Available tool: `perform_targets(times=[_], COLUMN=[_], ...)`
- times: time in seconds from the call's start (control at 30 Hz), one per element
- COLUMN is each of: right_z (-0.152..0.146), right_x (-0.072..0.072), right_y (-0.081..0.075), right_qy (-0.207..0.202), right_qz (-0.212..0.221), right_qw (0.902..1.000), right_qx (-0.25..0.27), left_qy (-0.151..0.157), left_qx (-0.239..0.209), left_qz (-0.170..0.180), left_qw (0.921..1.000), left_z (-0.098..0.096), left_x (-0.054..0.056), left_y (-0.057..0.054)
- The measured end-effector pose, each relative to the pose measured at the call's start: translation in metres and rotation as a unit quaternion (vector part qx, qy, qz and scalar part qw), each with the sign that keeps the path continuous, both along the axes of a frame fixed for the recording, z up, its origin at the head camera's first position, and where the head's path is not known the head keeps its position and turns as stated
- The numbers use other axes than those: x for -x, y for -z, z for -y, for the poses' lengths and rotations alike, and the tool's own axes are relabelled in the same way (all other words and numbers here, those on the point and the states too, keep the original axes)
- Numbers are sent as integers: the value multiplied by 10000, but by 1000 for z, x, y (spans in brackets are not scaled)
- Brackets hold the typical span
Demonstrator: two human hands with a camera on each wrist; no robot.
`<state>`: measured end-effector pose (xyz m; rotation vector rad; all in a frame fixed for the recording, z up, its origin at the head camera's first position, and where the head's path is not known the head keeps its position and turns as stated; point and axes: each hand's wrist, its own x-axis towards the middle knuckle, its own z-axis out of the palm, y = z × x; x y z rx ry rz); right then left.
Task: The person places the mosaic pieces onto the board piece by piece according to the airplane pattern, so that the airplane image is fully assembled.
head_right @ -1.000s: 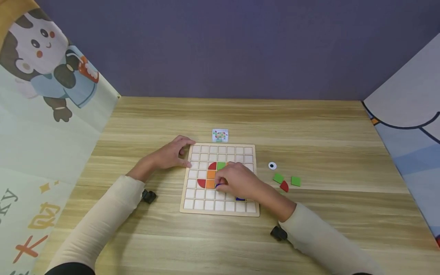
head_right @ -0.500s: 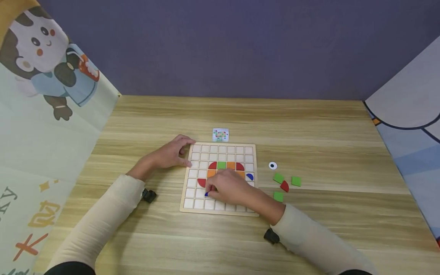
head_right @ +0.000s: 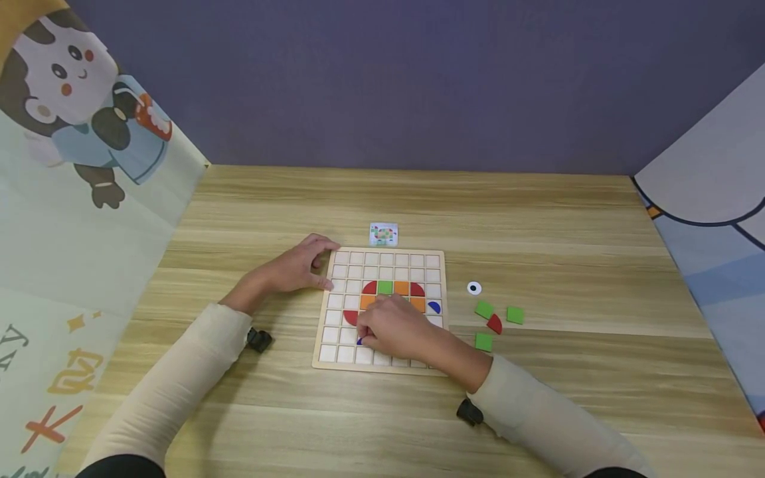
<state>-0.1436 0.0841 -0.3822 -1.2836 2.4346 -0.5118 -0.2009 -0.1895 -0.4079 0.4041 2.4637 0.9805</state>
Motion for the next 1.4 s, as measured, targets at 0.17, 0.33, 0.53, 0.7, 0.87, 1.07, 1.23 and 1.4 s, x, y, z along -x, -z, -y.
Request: perform_targets(times=[0.17, 0.33, 0.53, 0.7, 0.87, 1.07, 1.23, 1.4], right_z=[-1, -2, -6, -12, -21, -32, -41, -51], right_x=[1, 1, 4, 7, 12, 17, 22, 25], right_y=[3, 2, 1, -1, -4, -7, -9, -7], right_qy=[-70, -63, 71, 156, 360, 747, 966, 1156], right_qz=[-79, -151, -203, -143, -154, -284, -309, -322], right_qw=[9999, 9998, 9997, 9995, 9988, 9964, 9946, 9927], right_qx=[43, 79, 131, 221, 299, 265, 209, 138], left_qy=[10, 4, 1, -4, 17, 62, 39, 55], left_qx=[-24, 8, 47, 84, 118, 90, 92, 123], left_qz=[-49, -29, 3, 18, 5, -17, 17, -4], left_qw=[10000, 10000, 10000, 10000, 9999, 9999, 9999, 9999], left_z=[-1, -1, -2, -3, -4, -4, -4, -5], left_x=[0, -1, 0, 1, 1, 1, 2, 2], left_y=[-1, -1, 0, 0, 1, 1, 0, 0])
